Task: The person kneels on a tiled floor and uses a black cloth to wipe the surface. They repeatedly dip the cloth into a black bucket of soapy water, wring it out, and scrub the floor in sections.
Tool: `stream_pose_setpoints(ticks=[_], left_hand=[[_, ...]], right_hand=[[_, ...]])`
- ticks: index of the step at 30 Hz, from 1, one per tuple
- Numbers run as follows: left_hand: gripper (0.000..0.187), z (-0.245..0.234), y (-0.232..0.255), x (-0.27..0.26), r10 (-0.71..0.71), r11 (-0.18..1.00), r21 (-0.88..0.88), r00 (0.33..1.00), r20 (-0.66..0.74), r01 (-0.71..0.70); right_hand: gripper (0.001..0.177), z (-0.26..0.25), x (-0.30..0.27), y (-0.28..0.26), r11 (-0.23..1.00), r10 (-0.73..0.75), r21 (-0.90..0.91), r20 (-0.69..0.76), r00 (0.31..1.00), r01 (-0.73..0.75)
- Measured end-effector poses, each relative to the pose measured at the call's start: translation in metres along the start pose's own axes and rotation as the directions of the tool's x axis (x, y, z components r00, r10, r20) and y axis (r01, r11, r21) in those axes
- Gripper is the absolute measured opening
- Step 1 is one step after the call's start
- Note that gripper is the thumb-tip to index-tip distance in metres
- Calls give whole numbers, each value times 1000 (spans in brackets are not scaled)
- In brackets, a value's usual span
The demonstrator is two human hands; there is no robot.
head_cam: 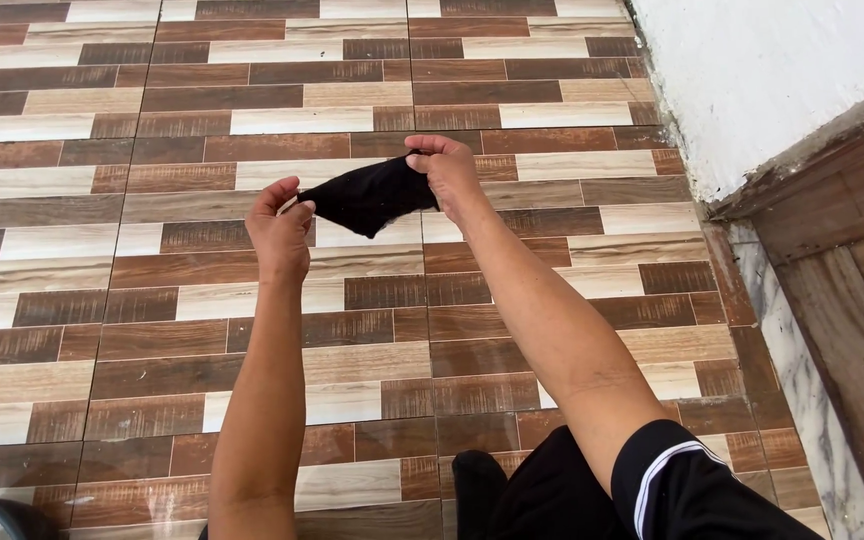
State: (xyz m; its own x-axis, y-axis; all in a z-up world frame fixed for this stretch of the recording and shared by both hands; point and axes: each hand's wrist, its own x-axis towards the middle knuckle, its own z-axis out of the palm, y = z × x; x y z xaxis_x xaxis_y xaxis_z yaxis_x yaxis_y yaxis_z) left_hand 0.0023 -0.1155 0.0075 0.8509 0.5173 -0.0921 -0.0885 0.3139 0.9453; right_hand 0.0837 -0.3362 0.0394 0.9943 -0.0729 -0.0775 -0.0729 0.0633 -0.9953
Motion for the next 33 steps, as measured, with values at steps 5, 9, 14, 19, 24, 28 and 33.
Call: stream_pose_setpoints(ticks=[5,9,14,19,24,28,33], left_hand=[[59,-10,-14,17,128,985,115,991,42,-132],[61,-7,-2,17,211,952,214,976,57,-218],[52,-12,-7,30,248,924,276,964,98,-265],[47,-14,-9,33,339,858,342,923,183,-383],[51,-9,-23,34,375,716,534,893,249,-449],[30,-12,-31,46,394,611,631,875,281,-478],[23,-22,-24,41,222,647,680,938,266,-346]], right_hand=[[38,4,1,-1,1000,19,-5,16,1000,-19],[45,12,-4,-4,996,-50,-68,52,997,54],[36,6,17,23,902,-212,-359,116,970,240],[25,-1,20,19,768,-359,-536,96,928,352],[17,-14,9,12,737,-387,-551,131,913,392],[16,-18,2,2,824,-291,-462,154,944,330],[19,-24,10,12,896,-82,-412,214,973,166]])
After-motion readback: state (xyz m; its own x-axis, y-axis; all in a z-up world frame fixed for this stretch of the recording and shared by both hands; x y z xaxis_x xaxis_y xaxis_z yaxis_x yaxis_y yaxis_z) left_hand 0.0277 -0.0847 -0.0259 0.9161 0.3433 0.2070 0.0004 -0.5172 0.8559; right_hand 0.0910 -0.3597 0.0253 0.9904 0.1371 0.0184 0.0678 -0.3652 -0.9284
